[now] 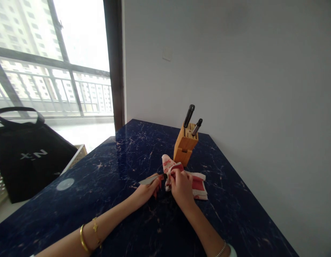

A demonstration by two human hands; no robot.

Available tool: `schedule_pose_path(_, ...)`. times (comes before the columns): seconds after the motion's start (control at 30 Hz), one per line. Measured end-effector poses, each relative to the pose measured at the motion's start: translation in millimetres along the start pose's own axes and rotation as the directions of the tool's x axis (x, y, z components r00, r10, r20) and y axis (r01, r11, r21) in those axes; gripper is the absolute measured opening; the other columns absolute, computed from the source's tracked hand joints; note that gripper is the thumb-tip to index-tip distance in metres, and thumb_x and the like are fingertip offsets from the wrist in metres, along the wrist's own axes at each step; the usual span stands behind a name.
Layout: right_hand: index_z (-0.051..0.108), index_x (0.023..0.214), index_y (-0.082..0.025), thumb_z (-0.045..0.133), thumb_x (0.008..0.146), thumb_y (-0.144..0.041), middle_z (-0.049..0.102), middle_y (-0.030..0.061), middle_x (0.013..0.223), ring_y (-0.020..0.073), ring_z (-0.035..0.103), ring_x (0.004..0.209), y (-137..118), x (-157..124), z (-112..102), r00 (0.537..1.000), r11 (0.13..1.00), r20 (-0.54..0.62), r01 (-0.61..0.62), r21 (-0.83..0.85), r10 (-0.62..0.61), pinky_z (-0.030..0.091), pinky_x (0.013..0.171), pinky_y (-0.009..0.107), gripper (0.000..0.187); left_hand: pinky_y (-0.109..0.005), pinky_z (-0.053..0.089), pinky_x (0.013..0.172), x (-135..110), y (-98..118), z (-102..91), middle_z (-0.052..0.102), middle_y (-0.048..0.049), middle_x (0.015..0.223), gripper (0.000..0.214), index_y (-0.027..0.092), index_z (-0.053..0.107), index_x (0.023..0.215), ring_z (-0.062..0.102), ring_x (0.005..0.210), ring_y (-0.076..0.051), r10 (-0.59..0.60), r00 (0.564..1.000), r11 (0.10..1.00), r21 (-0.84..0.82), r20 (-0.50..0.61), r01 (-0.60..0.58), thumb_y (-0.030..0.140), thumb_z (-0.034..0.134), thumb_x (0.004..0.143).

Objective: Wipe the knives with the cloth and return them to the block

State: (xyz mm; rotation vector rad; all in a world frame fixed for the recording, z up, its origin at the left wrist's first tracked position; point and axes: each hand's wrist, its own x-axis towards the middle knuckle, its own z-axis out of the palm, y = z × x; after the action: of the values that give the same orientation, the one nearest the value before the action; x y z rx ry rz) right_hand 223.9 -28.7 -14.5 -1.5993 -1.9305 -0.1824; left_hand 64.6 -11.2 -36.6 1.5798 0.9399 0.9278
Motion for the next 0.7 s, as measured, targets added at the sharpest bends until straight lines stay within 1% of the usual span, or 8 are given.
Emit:
schedule_pose_path(0.07, 0.051, 0.086, -0.02, 0.045, 0.081, -0.017, 0.061, 0.0027, 0.08, 0.0195, 0.051, 0.078, 9, 3, 0, 0.997, 0.997, -0.014, -0.074, -0.008, 0.074, 0.024, 0.073, 0.033, 0.008, -0.02, 0.038, 0.043, -1, 0, -0.4, 0.044, 0.0054, 0.054, 0.039, 0.017, 0.047, 0.069, 0.044, 0.043, -0.008, -0.012, 1.0, 1.0, -0.024, -0.014, 0.012, 0.052, 0.035, 0.084)
schedule_pose_path(0.13, 0.051, 0.085, -0.02, 0.045, 0.081, -0.018, 0.062, 0.0024, 0.081, 0.0202, 0.051, 0.078, 16, 5, 0, 0.992, 0.992, -0.024, -0.123, -0.017, 0.123, 0.023, 0.073, 0.034, 0.007, -0.02, 0.037, 0.043, -2, -1, -0.8, 0.043, 0.0055, 0.053, 0.041, 0.017, 0.047, 0.067, 0.043, 0.043, -0.008, -0.02, 1.0, 0.998, -0.051, -0.02, 0.019, 0.052, 0.034, 0.083)
schedule_pose_path(0.23, 0.051, 0.086, -0.02, 0.045, 0.081, -0.017, 0.062, 0.0029, 0.083, 0.0199, 0.05, 0.08, 16, 4, -1, 0.995, 0.995, -0.012, -0.097, 0.0, 0.097, 0.023, 0.074, 0.034, 0.009, -0.019, 0.036, 0.043, -2, -1, -1.1, 0.041, 0.0057, 0.052, 0.042, 0.017, 0.046, 0.066, 0.042, 0.043, -0.008, -0.031, 0.999, 0.995, -0.093, -0.032, 0.028, 0.053, 0.033, 0.084)
schedule_pose_path(0.37, 0.05, 0.09, -0.02, 0.041, 0.083, -0.015, 0.06, 0.0031, 0.087, 0.0186, 0.05, 0.083, -1, -1, -4, 0.999, 0.998, 0.027, 0.017, 0.054, -0.019, 0.025, 0.076, 0.033, 0.012, -0.019, 0.033, 0.04, -1, 0, -1.4, 0.042, 0.0055, 0.051, 0.043, 0.016, 0.046, 0.066, 0.04, 0.041, -0.008, -0.052, 0.998, 0.991, -0.127, -0.039, 0.046, 0.054, 0.035, 0.083)
schedule_pose_path(0.43, 0.05, 0.09, -0.021, 0.041, 0.083, -0.016, 0.06, 0.0031, 0.088, 0.0184, 0.05, 0.084, -6, -2, -4, 0.999, 0.997, 0.033, 0.037, 0.062, -0.04, 0.025, 0.076, 0.033, 0.013, -0.019, 0.034, 0.04, -1, 0, -1.6, 0.043, 0.0052, 0.052, 0.043, 0.016, 0.047, 0.067, 0.041, 0.042, -0.008, -0.055, 0.998, 0.99, -0.13, -0.039, 0.05, 0.054, 0.036, 0.082)
schedule_pose_path(0.5, 0.051, 0.089, -0.02, 0.042, 0.083, -0.016, 0.061, 0.0035, 0.087, 0.0188, 0.05, 0.083, -4, -1, -3, 1.0, 0.999, 0.029, 0.011, 0.045, -0.012, 0.025, 0.076, 0.033, 0.012, -0.019, 0.034, 0.041, 0, -1, -1.6, 0.043, 0.0053, 0.051, 0.043, 0.016, 0.048, 0.067, 0.041, 0.042, -0.008, -0.053, 0.998, 0.991, -0.124, -0.038, 0.048, 0.054, 0.036, 0.082)
schedule_pose_path(0.63, 0.052, 0.086, -0.019, 0.044, 0.081, -0.017, 0.061, 0.0041, 0.081, 0.02, 0.051, 0.082, 10, 2, -2, 0.995, 0.995, 0.019, -0.096, -0.022, 0.096, 0.024, 0.074, 0.034, 0.01, -0.019, 0.032, 0.039, 0, -4, -0.9, 0.041, 0.0062, 0.048, 0.044, 0.016, 0.048, 0.066, 0.039, 0.039, -0.007, -0.05, 0.998, 0.995, -0.092, -0.033, 0.047, 0.054, 0.036, 0.082)
schedule_pose_path(0.7, 0.052, 0.086, -0.019, 0.044, 0.081, -0.017, 0.061, 0.0039, 0.081, 0.0202, 0.051, 0.082, 13, 2, -2, 0.994, 0.994, 0.021, -0.102, -0.025, 0.103, 0.025, 0.075, 0.034, 0.01, -0.019, 0.032, 0.038, 0, -4, -0.3, 0.041, 0.0063, 0.048, 0.044, 0.016, 0.048, 0.065, 0.039, 0.038, -0.007, -0.052, 0.998, 0.996, -0.071, -0.03, 0.05, 0.055, 0.036, 0.082)
